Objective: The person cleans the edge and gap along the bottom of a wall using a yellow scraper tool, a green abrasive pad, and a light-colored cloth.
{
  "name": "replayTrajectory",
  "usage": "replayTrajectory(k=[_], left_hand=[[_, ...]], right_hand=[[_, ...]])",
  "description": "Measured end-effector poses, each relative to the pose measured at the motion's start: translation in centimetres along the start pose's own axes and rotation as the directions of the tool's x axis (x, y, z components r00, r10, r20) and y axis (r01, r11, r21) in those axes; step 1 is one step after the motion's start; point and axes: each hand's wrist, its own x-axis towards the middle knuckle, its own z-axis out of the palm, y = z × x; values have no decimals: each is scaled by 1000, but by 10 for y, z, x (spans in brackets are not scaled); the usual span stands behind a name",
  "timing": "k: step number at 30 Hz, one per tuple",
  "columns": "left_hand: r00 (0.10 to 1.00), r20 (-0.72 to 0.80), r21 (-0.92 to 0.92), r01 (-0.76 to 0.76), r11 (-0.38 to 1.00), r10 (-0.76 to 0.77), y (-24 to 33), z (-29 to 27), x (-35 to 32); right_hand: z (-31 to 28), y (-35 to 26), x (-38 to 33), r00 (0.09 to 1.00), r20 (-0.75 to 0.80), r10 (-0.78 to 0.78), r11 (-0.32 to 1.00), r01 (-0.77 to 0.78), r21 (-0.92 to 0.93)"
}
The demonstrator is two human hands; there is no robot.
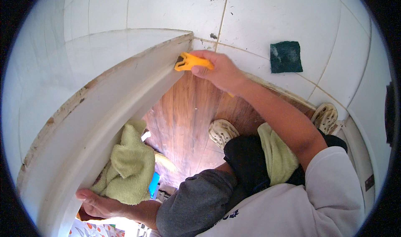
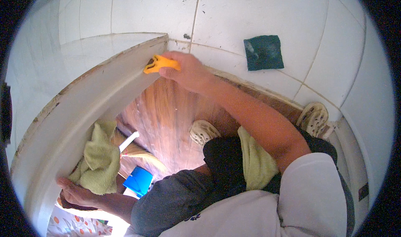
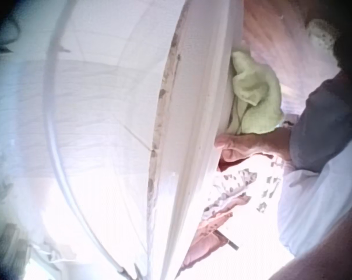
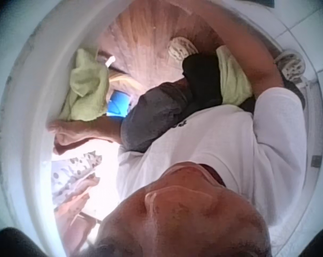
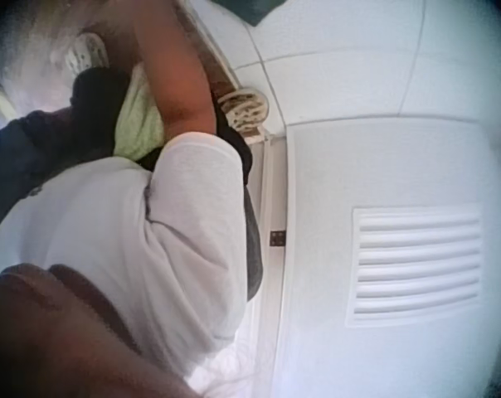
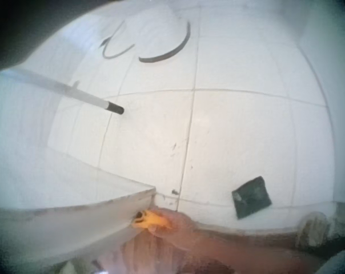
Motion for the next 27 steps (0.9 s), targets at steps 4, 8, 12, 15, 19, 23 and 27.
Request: replayTrajectory(k=[4, 8, 12, 15, 19, 23, 27], left_hand=[[999, -17, 79, 46, 996, -45, 3, -3, 3], [999, 17, -117, 39, 992, -37, 14, 11, -4], [996, 24, -104, 91, 990, -89, 14, 10, 0], [999, 26, -122, 23, 992, -20, 8, 9, 2], [997, 4, -89, 72, 993, -72, 9, 10, 2], [1000, 20, -155, 4, 988, 0, 3, 9, 2], [999, 18, -117, 52, 992, -50, 0, 8, 3]], right_hand=[[-24, -33, 0, 993, -101, -54, 903, 5, -429], [-33, -33, -1, 959, -260, -110, 773, -81, -629], [-18, -10, 13, 954, -298, -43, 850, -122, -512], [-7, -6, 19, 938, -346, -23, 810, -185, -556], [-3, -4, 32, 928, -373, -7, 835, -199, -512], [1, -5, 38, 924, -380, 38, 851, -230, -473], [1, 8, 45, 912, -406, 52, 912, -210, -354]])
